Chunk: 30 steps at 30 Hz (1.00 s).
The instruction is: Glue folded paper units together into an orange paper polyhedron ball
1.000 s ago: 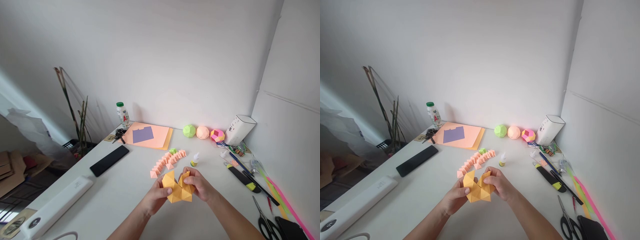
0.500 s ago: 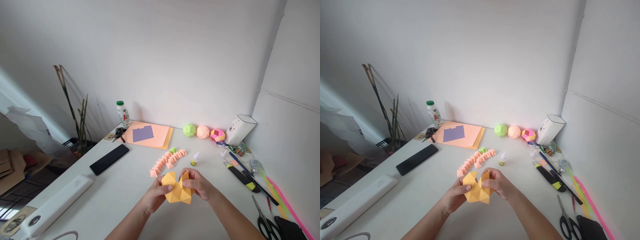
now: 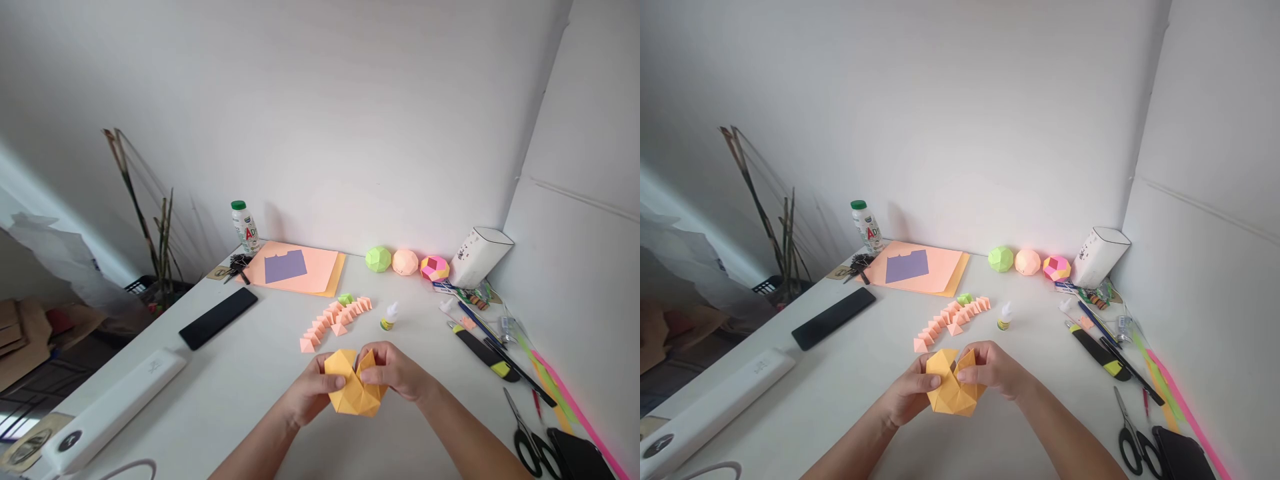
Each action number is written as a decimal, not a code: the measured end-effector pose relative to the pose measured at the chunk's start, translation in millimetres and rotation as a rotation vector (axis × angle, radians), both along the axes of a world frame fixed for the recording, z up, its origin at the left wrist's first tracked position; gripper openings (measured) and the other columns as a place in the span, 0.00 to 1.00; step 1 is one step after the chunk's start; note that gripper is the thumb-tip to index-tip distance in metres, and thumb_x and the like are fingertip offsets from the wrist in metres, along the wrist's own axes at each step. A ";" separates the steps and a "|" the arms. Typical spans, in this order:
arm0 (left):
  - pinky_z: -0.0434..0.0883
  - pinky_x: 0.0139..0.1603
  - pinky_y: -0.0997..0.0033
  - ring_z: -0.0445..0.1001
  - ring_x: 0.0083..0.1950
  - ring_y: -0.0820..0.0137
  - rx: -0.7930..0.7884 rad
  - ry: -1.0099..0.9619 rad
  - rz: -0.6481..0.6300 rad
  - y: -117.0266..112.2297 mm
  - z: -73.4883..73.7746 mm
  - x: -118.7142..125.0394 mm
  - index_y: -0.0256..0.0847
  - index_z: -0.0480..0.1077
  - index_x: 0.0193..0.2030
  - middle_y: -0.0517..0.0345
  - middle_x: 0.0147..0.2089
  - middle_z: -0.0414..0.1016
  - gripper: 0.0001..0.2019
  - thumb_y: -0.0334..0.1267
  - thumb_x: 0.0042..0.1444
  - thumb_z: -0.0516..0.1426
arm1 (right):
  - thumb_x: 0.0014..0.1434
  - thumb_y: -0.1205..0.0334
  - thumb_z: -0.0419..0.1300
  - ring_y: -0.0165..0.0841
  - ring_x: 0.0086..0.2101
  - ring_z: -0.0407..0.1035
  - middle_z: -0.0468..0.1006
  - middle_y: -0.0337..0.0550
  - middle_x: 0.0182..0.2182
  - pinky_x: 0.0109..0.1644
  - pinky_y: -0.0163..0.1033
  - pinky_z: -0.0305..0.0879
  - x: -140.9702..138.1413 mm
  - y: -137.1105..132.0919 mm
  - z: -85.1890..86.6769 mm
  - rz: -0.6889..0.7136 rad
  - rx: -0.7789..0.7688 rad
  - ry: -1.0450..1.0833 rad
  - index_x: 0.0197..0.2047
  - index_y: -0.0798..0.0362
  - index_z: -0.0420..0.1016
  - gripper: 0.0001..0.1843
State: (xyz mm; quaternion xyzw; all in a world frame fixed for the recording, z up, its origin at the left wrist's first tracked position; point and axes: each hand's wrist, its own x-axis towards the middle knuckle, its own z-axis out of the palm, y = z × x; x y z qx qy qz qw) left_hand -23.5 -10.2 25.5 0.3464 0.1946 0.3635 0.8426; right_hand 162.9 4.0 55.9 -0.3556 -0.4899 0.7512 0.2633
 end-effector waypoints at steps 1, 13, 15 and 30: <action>0.61 0.30 0.72 0.67 0.28 0.71 -0.002 0.008 -0.013 0.1 -0.5 -0.4 0.32 0.73 0.29 0.54 0.26 0.70 0.13 0.39 0.39 0.65 | 0.43 0.59 0.68 0.27 0.26 0.64 0.70 0.37 0.24 0.29 0.32 0.58 0.6 -0.2 0.1 0.010 0.002 0.001 0.28 0.58 0.70 0.13; 0.63 0.34 0.70 0.69 0.31 0.68 -0.022 0.033 -0.064 1.9 -7.0 -1.8 0.31 0.74 0.33 0.51 0.30 0.73 0.15 0.39 0.39 0.65 | 0.40 0.60 0.71 0.25 0.25 0.65 0.73 0.37 0.23 0.29 0.31 0.56 6.6 7.7 -1.8 0.047 -0.119 0.011 0.26 0.59 0.73 0.15; 0.64 0.34 0.69 0.70 0.31 0.67 -0.027 0.046 -0.074 1.9 -7.2 -1.8 0.31 0.74 0.34 0.50 0.30 0.73 0.15 0.38 0.38 0.65 | 0.40 0.60 0.71 0.25 0.24 0.64 0.72 0.37 0.22 0.28 0.31 0.55 5.3 7.3 -4.2 0.036 -0.102 -0.017 0.26 0.59 0.73 0.14; 0.64 0.33 0.68 0.70 0.31 0.67 -0.030 0.100 -0.080 2.6 -7.2 -1.6 0.30 0.74 0.32 0.50 0.30 0.73 0.13 0.35 0.39 0.63 | 0.35 0.61 0.72 0.25 0.23 0.63 0.72 0.36 0.21 0.28 0.32 0.55 3.5 5.9 -12.0 0.000 -0.098 -0.115 0.23 0.58 0.71 0.16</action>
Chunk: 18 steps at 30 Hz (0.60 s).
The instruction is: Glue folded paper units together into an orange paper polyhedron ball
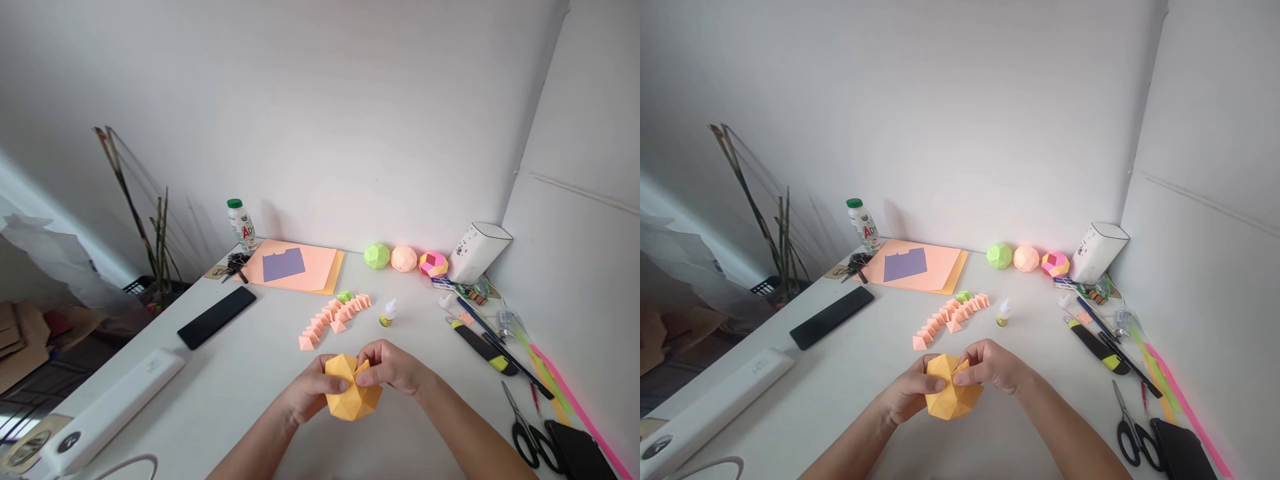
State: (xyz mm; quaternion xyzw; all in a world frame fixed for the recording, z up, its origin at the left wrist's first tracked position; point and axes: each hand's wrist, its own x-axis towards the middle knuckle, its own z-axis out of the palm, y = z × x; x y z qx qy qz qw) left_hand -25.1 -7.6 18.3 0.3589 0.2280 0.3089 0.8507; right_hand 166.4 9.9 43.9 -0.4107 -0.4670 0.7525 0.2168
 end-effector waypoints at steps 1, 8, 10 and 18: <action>0.64 0.33 0.69 0.70 0.30 0.67 -0.001 0.002 0.001 0.2 0.7 0.0 0.30 0.74 0.32 0.51 0.29 0.73 0.12 0.35 0.38 0.63 | 0.35 0.61 0.72 0.25 0.23 0.63 0.72 0.36 0.21 0.28 0.32 0.55 -0.2 0.0 0.3 0.002 0.000 -0.003 0.23 0.58 0.71 0.16; 0.67 0.30 0.68 0.70 0.28 0.67 -0.027 0.016 0.011 -1.4 5.2 0.9 0.31 0.74 0.30 0.51 0.27 0.73 0.11 0.35 0.38 0.64 | 0.35 0.60 0.72 0.25 0.24 0.63 0.72 0.35 0.21 0.29 0.32 0.56 -0.8 -0.3 5.2 0.016 0.021 -0.024 0.23 0.58 0.71 0.15; 0.70 0.30 0.63 0.72 0.29 0.64 -0.048 0.032 0.006 -1.9 5.2 1.5 0.32 0.74 0.31 0.49 0.29 0.74 0.11 0.35 0.39 0.63 | 0.36 0.60 0.72 0.25 0.24 0.63 0.72 0.35 0.21 0.28 0.32 0.56 -0.5 -0.4 5.2 0.020 0.033 -0.041 0.23 0.58 0.71 0.15; 0.73 0.28 0.58 0.73 0.30 0.61 -0.082 0.049 0.033 -2.0 5.2 3.4 0.33 0.73 0.31 0.48 0.29 0.74 0.10 0.34 0.40 0.61 | 0.36 0.61 0.71 0.27 0.25 0.64 0.72 0.36 0.22 0.30 0.33 0.57 -0.7 -1.1 2.7 0.014 0.052 -0.045 0.24 0.58 0.72 0.14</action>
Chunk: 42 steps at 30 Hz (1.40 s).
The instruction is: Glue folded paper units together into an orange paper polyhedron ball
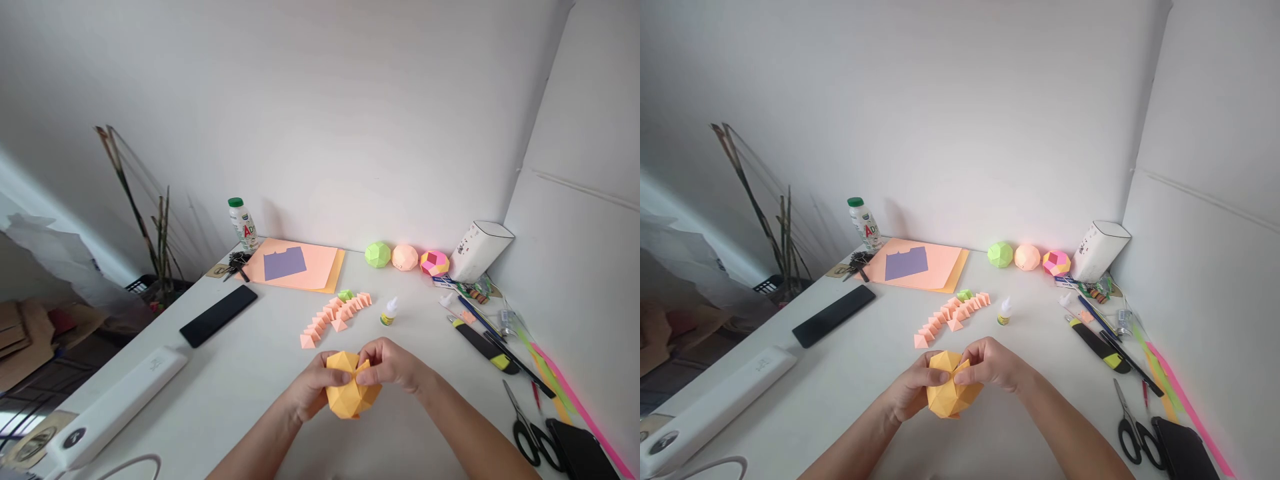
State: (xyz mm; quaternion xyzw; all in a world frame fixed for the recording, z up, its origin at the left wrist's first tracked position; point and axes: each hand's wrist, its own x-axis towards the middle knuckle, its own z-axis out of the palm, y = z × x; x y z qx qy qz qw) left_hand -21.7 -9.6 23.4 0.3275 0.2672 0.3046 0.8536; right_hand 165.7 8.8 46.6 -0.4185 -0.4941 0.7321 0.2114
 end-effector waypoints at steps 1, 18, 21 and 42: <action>0.73 0.27 0.58 0.73 0.30 0.61 0.000 -0.001 0.000 -0.1 0.5 0.0 0.33 0.73 0.31 0.48 0.29 0.74 0.09 0.34 0.40 0.61 | 0.37 0.61 0.71 0.27 0.25 0.64 0.72 0.36 0.22 0.30 0.33 0.57 -0.1 0.0 0.1 0.000 0.000 0.000 0.24 0.58 0.72 0.14; 0.72 0.34 0.56 0.71 0.33 0.62 0.032 -0.022 0.072 2.0 -0.8 -1.7 0.32 0.73 0.35 0.47 0.31 0.73 0.12 0.36 0.43 0.62 | 0.40 0.60 0.71 0.28 0.28 0.67 0.73 0.36 0.25 0.32 0.33 0.58 -7.0 -0.4 1.5 -0.097 -0.085 0.140 0.29 0.56 0.68 0.18; 0.71 0.35 0.58 0.71 0.35 0.62 0.038 -0.065 0.125 2.3 0.7 -1.1 0.32 0.73 0.37 0.47 0.33 0.73 0.13 0.37 0.45 0.62 | 0.41 0.60 0.70 0.30 0.32 0.69 0.76 0.38 0.32 0.36 0.35 0.61 -6.9 -0.9 6.2 -0.099 -0.090 0.184 0.38 0.54 0.65 0.23; 0.66 0.40 0.64 0.71 0.44 0.59 -0.129 -0.102 0.173 4.5 -3.8 0.5 0.35 0.69 0.48 0.43 0.44 0.73 0.19 0.44 0.53 0.56 | 0.43 0.61 0.70 0.33 0.36 0.71 0.76 0.39 0.33 0.44 0.39 0.60 -1.8 2.4 3.2 -0.165 -0.052 0.175 0.51 0.51 0.62 0.33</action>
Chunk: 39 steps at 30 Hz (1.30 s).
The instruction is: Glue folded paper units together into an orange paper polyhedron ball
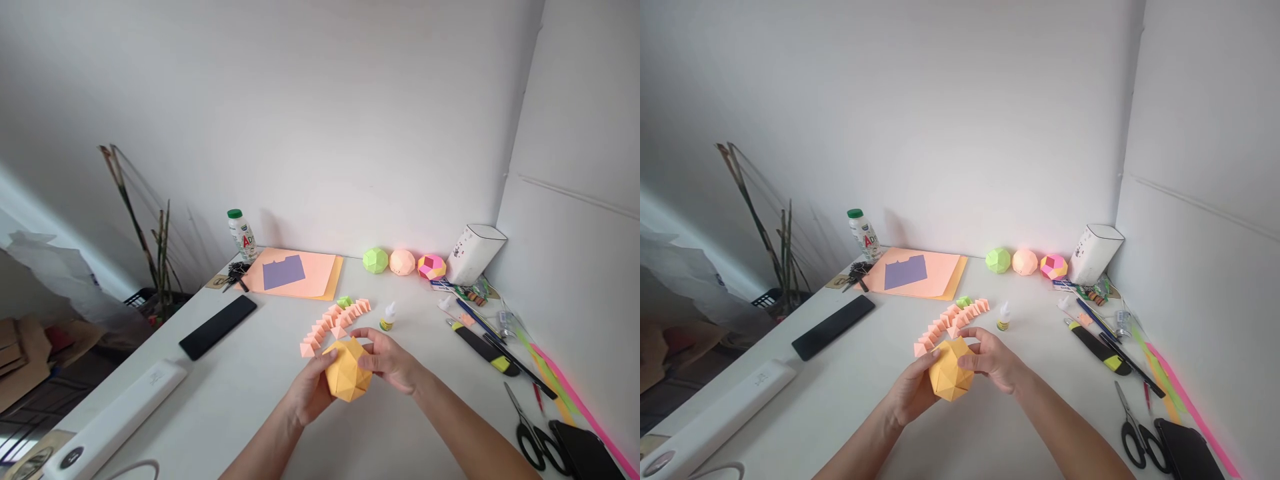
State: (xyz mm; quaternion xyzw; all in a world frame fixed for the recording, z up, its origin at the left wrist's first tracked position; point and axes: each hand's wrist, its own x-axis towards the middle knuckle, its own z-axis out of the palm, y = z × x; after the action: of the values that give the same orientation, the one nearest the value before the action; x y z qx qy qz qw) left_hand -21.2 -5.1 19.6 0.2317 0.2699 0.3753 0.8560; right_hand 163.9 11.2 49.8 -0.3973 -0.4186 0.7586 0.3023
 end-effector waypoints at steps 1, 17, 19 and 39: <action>0.66 0.40 0.64 0.71 0.44 0.59 -0.012 0.003 0.002 0.1 -0.4 0.4 0.35 0.69 0.48 0.43 0.44 0.73 0.20 0.46 0.53 0.56 | 0.42 0.62 0.70 0.34 0.36 0.71 0.76 0.39 0.32 0.44 0.40 0.60 0.1 0.3 -1.4 -0.005 -0.002 0.003 0.52 0.51 0.62 0.35; 0.67 0.46 0.61 0.71 0.40 0.65 -0.105 -0.142 -0.056 -0.9 1.4 7.7 0.36 0.70 0.48 0.46 0.43 0.72 0.23 0.52 0.58 0.49 | 0.42 0.67 0.71 0.35 0.39 0.70 0.77 0.38 0.34 0.43 0.39 0.61 -1.7 4.5 -10.3 -0.228 -0.004 0.260 0.46 0.49 0.69 0.27; 0.66 0.48 0.60 0.71 0.40 0.65 -0.116 -0.139 -0.058 -1.3 2.8 7.8 0.35 0.70 0.48 0.47 0.42 0.72 0.23 0.52 0.58 0.49 | 0.43 0.66 0.70 0.35 0.39 0.70 0.77 0.39 0.36 0.43 0.39 0.61 -0.7 5.8 -11.1 -0.230 0.009 0.282 0.46 0.48 0.69 0.25; 0.62 0.39 0.69 0.68 0.37 0.68 0.337 0.195 0.168 2.1 7.9 -5.1 0.41 0.71 0.31 0.58 0.36 0.73 0.06 0.38 0.47 0.62 | 0.38 0.65 0.72 0.38 0.44 0.69 0.75 0.45 0.43 0.46 0.43 0.63 12.8 20.0 -28.3 0.128 0.172 0.209 0.49 0.49 0.69 0.32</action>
State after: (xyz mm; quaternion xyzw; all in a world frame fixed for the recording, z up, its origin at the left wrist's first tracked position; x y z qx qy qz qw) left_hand -26.3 -3.0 27.6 0.3837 0.3031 0.4608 0.7406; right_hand 176.7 31.3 21.6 -0.2615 -0.4728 0.7750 0.3279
